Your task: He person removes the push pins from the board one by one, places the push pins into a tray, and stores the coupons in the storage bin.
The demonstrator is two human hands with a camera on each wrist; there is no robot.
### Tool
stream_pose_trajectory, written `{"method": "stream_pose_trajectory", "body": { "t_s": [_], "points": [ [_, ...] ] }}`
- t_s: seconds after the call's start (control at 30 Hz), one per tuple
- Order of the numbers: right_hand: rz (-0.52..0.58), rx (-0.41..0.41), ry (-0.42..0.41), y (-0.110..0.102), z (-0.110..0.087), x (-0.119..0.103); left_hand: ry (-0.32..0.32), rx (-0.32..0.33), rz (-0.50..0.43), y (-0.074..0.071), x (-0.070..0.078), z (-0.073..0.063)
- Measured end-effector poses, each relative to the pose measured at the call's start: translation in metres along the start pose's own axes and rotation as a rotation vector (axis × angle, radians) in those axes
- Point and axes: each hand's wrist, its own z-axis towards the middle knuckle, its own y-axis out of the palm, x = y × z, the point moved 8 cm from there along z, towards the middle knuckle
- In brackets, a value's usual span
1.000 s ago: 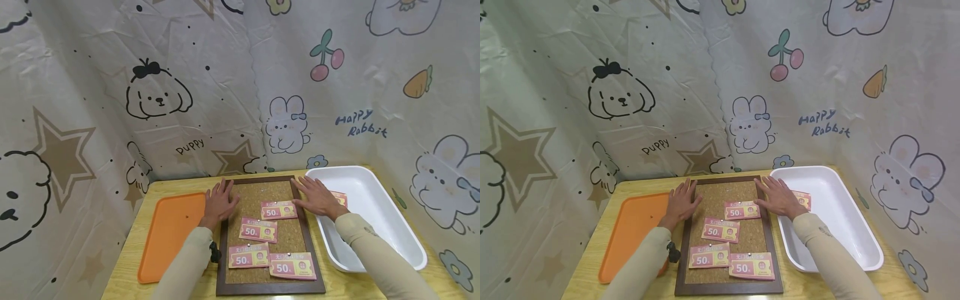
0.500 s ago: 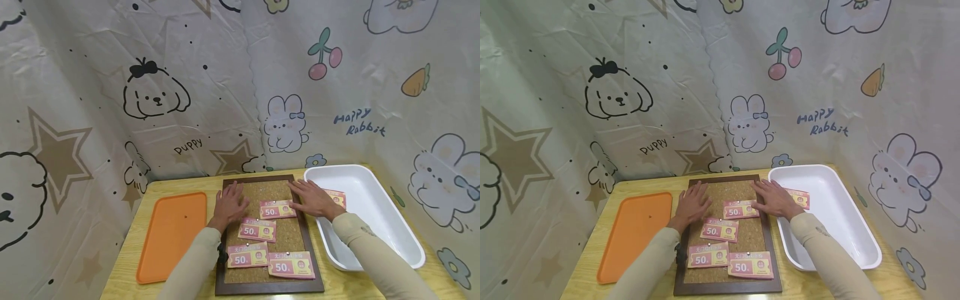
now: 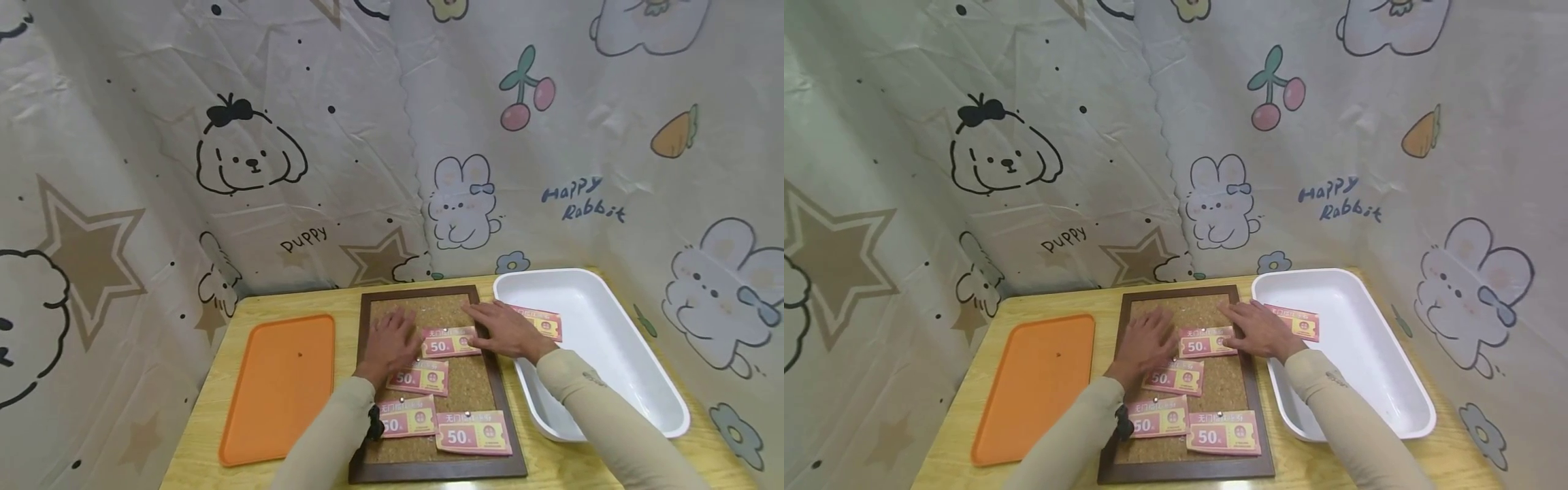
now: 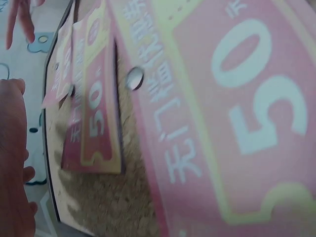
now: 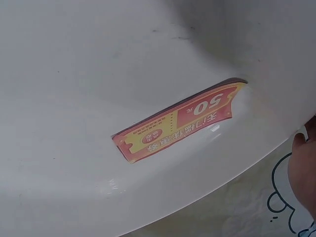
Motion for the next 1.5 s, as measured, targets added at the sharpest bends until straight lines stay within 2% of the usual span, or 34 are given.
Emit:
{"method": "stream_pose_trajectory", "body": {
  "t_s": [0.23,0.53,0.8,1.03,1.5],
  "points": [
    [-0.025,-0.025,0.009,0.002,-0.002,-0.003,0.011,-0.032,0.031,0.012,0.008,0.001],
    [-0.037,-0.008,-0.019,0.001,-0.003,-0.005,0.016,-0.024,0.026,0.015,0.015,0.004],
    [-0.023,-0.05,-0.043,0.006,-0.002,-0.009,0.019,-0.03,0.021,0.019,0.02,0.005],
    [-0.075,-0.066,-0.075,0.009,-0.001,-0.012,0.011,-0.054,0.057,0.022,0.025,0.007],
    [-0.162,-0.133,-0.052,0.014,0.0,-0.012,0.012,-0.069,0.052,0.033,0.034,0.011]
  ]
}}
